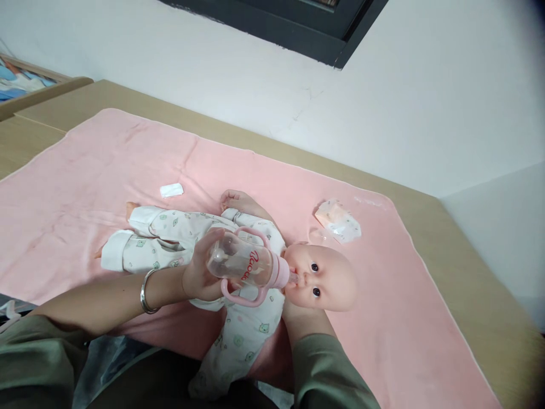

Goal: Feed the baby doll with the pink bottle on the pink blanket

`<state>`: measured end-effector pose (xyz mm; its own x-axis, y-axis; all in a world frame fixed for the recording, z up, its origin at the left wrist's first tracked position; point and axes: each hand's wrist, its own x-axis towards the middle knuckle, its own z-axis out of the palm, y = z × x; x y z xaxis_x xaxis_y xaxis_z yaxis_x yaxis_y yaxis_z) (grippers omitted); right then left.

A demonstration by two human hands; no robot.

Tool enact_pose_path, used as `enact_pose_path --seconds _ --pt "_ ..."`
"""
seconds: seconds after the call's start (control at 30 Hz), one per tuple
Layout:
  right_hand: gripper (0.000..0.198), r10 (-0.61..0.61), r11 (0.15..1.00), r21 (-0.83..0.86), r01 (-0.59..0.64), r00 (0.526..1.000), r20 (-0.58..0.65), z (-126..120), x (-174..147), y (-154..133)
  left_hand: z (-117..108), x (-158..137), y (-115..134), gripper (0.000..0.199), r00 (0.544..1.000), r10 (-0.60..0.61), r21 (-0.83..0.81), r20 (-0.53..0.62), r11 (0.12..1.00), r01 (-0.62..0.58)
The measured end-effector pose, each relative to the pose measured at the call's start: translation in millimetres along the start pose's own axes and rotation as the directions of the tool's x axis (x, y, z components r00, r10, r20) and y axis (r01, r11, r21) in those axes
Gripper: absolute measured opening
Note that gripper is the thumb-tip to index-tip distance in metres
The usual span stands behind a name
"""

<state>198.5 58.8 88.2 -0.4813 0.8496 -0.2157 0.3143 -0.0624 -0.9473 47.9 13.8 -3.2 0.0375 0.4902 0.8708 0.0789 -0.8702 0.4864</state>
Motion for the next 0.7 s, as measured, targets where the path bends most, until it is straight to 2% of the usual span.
enact_pose_path --seconds 0.2,0.43,0.7 --pt "0.05 -0.09 0.996 0.003 0.09 0.994 0.063 -0.3 -0.7 -10.4 -0.2 -2.7 -1.0 0.086 1.0 -0.012 -0.028 0.007 1.0 0.012" --pt "0.033 -0.138 0.99 -0.036 0.14 0.99 0.04 1.6 2.1 -22.5 0.2 -1.8 -1.7 0.086 1.0 -0.003 -0.029 -0.002 1.0 0.003" --pt "0.033 -0.096 0.994 0.051 0.097 0.995 -0.021 2.2 -0.9 -27.7 0.6 -1.2 -1.5 0.086 1.0 -0.001 -0.026 -0.013 1.0 0.001"
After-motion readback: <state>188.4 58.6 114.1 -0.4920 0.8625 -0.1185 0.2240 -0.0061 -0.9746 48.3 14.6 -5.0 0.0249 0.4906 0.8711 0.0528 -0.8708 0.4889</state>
